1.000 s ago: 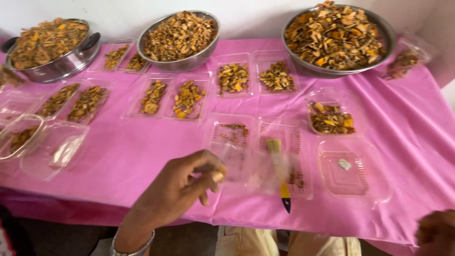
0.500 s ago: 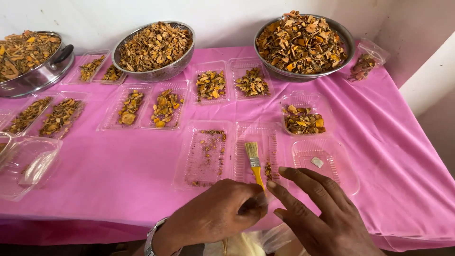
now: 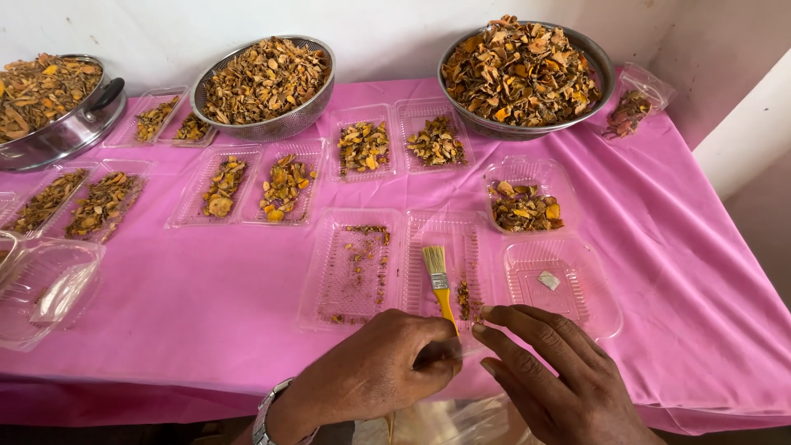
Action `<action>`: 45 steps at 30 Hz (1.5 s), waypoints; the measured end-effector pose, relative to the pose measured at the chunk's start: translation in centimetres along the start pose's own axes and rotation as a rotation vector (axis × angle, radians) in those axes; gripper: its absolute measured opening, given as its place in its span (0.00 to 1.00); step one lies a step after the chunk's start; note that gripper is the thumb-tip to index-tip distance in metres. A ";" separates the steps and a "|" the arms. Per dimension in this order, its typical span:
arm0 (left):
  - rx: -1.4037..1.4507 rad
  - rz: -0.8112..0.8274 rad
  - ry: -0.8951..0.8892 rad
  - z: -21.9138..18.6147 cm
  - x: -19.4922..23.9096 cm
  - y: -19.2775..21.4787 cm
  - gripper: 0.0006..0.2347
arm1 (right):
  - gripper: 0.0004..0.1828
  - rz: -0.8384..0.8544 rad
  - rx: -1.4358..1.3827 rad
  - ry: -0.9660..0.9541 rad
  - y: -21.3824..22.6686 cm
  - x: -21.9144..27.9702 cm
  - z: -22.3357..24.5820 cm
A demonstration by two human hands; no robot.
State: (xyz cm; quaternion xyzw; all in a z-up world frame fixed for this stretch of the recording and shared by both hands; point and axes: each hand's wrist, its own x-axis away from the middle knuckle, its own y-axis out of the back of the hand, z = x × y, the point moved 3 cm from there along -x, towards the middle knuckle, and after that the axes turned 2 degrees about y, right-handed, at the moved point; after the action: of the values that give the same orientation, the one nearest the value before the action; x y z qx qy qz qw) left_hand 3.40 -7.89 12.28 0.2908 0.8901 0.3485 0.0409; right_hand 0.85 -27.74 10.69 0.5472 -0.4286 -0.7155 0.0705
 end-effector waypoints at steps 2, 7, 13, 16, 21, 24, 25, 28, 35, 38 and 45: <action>0.050 0.002 0.015 0.0 -0.1 0.0 0.04 | 0.15 -0.044 -0.007 -0.011 0.1 0.0 0.0; 0.073 0.016 0.046 0.0 -0.3 0.1 0.03 | 0.17 -0.049 -0.023 0.011 -0.2 0.6 -0.3; 0.101 -0.008 0.086 0.3 -0.5 0.2 0.06 | 0.15 -0.063 -0.019 0.010 -0.1 0.4 -0.2; 0.103 -0.031 0.090 0.5 -0.6 0.0 0.07 | 0.13 -0.070 -0.033 0.020 0.0 0.3 -0.2; 0.004 -0.060 -0.059 1.0 -0.9 -1.4 0.05 | 0.10 -0.092 -0.074 0.003 -0.4 0.5 -0.7; -0.161 -0.075 -0.119 1.0 -1.0 -2.3 0.04 | 0.08 -0.010 -0.124 -0.076 -0.7 0.2 -0.9; -0.204 -0.063 -0.111 1.0 -1.0 -2.6 0.05 | 0.08 0.010 -0.147 -0.105 -0.8 0.2 -1.1; -0.260 -0.059 -0.102 1.0 -1.0 -2.9 0.05 | 0.07 0.054 -0.220 -0.156 -1.1 0.2 -1.4; 0.227 -0.002 -0.134 -3.2 0.4 0.5 0.21 | 0.08 0.092 -0.592 -0.341 -1.5 1.9 -2.7; 0.452 0.040 -0.222 -1.7 0.4 0.3 0.27 | 0.09 0.056 -0.810 -0.540 -1.4 1.8 -3.1; 0.683 0.097 -0.312 -0.8 0.0 -1.2 0.16 | 0.10 0.029 -1.005 -0.481 -1.6 2.5 -3.0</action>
State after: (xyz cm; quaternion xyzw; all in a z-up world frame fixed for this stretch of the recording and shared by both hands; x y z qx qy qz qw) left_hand 2.57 -9.06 12.15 0.3790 0.9233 -0.0153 0.0598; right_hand 3.01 -29.78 7.66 0.2613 -0.0462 -0.9356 0.2329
